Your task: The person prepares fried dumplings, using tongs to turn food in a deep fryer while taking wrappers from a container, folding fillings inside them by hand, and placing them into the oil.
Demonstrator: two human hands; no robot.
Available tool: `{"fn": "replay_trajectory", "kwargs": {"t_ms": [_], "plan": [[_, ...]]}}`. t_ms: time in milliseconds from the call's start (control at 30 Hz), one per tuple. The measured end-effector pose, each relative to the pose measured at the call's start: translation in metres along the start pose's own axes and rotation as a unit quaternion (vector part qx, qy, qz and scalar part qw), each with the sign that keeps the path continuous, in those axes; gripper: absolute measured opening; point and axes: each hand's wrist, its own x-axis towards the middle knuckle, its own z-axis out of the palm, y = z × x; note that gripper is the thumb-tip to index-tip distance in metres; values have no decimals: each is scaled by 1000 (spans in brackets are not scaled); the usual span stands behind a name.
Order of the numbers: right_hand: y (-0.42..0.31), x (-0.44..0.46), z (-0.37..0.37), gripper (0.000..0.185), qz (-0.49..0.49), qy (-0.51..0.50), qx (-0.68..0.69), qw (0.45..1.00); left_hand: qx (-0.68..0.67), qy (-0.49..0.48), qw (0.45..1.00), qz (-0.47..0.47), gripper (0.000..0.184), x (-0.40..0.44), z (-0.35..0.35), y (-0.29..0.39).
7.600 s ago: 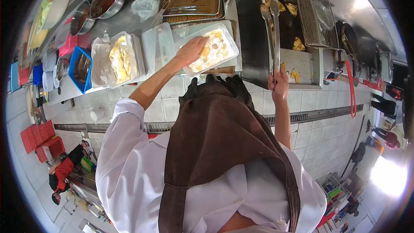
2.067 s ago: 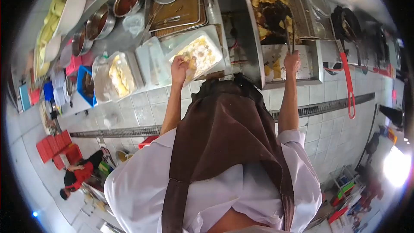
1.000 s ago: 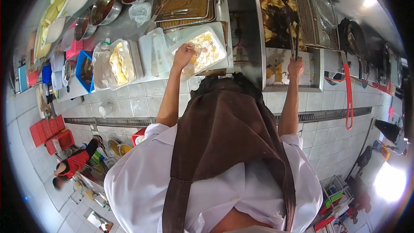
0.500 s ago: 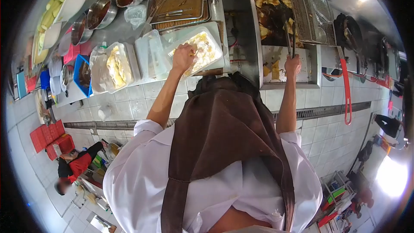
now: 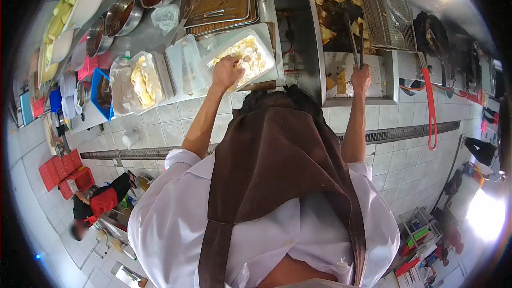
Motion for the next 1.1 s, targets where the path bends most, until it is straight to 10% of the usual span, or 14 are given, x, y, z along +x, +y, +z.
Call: {"fn": "replay_trajectory", "kwargs": {"t_ms": [267, 1100], "plan": [[17, 3, 19, 38, -23, 46, -41, 998, -45, 17, 992, 117, 33, 2, -5, -2], [10, 7, 10, 25, -2, 56, -23, 998, 161, -27, 987, 6, 27, -5, 0, 12]]}}
